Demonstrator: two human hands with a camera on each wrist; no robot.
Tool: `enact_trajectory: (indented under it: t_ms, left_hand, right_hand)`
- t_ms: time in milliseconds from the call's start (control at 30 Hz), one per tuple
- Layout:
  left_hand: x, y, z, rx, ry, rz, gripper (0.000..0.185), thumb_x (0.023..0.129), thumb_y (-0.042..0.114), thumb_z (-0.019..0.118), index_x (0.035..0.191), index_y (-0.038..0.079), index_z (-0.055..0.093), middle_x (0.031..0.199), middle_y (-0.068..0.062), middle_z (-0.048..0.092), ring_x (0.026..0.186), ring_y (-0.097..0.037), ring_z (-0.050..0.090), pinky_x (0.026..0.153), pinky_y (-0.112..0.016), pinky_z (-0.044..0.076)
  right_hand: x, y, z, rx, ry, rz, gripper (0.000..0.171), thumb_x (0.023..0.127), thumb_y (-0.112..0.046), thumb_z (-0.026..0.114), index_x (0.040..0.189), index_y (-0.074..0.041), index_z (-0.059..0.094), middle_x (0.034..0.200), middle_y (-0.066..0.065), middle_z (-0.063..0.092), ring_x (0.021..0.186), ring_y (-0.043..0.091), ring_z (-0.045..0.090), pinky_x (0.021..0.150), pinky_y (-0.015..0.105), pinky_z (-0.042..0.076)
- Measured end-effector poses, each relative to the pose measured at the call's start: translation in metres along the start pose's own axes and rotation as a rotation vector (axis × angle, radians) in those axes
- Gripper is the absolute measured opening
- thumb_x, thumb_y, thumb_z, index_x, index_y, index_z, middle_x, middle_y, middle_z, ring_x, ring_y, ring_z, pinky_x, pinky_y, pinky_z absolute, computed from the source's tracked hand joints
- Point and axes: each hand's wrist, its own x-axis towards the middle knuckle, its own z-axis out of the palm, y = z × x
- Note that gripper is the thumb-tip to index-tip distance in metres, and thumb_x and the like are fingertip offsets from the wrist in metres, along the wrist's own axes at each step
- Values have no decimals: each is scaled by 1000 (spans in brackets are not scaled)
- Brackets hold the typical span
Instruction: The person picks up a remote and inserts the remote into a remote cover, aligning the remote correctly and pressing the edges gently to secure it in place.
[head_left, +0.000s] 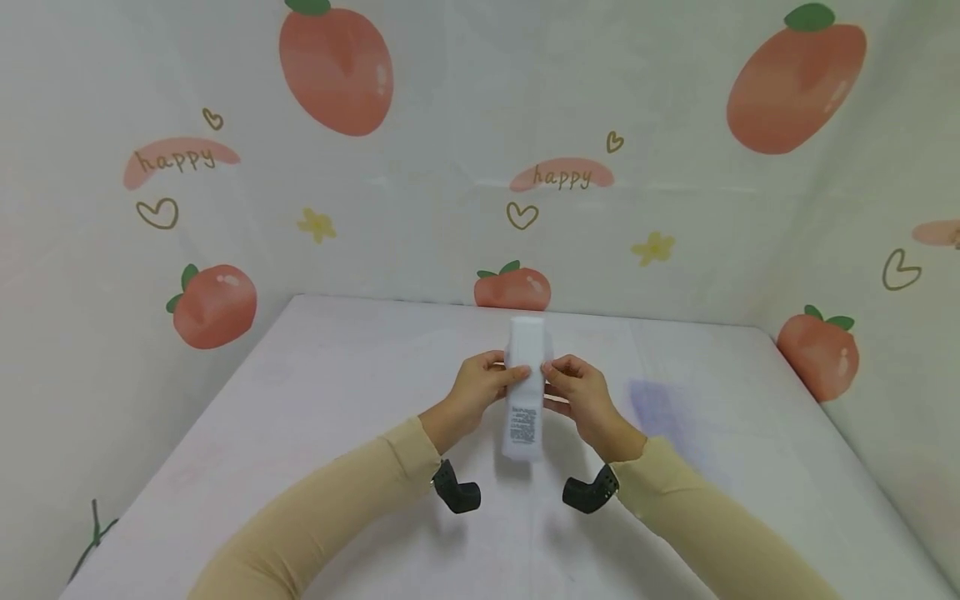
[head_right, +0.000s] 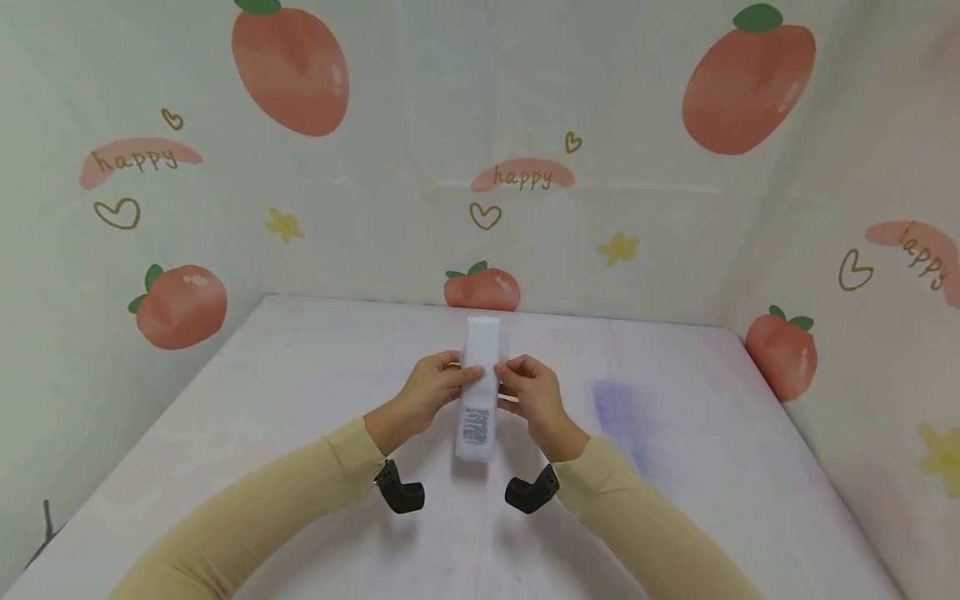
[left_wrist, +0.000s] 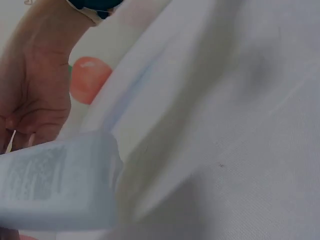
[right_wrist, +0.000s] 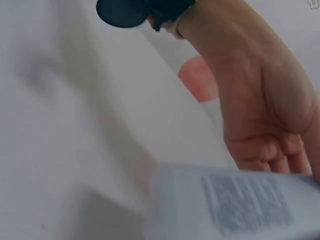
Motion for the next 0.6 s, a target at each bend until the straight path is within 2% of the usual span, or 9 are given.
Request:
enact_trajectory:
  t_ms: [167,300,467,600]
  left_hand:
    - [2,3,0,28,-10,31,41,89,17,71,124,-2,59,107,-17,68,86,-14,63,82,-34,56]
    - [4,6,0,42,-27,35,43,87,18,73,124,1,60,106,-16,69,85,-16,65,82,-34,56]
    - [3,14,-1,93,-89,12,45,88,18,72,127,1,58,113,-17,66,91,-20,67,87,-37,55]
    - [3,19,-3,125,-133,-21,42,87,16,73,124,2,60,115,-15,65,91,-22,67,88,-39,55]
  right_hand:
    - [1,5,10,83,118,-17,15,97,-19,59,87,-8,57,88,-4,61,81,10,64,76,27,54]
    - [2,1,15,137,162,-33,17,99,-18,56,99,0,57,88,-4,61,80,8,63,75,23,52]
    - [3,-8,15,158,148,-30,23,101,-13,51,108,9,57,84,-3,61,73,5,60,70,18,51]
    - [5,-14,11,208,114,-9,16,100,-5,48,97,5,60,82,-2,58,71,5,57,69,17,50]
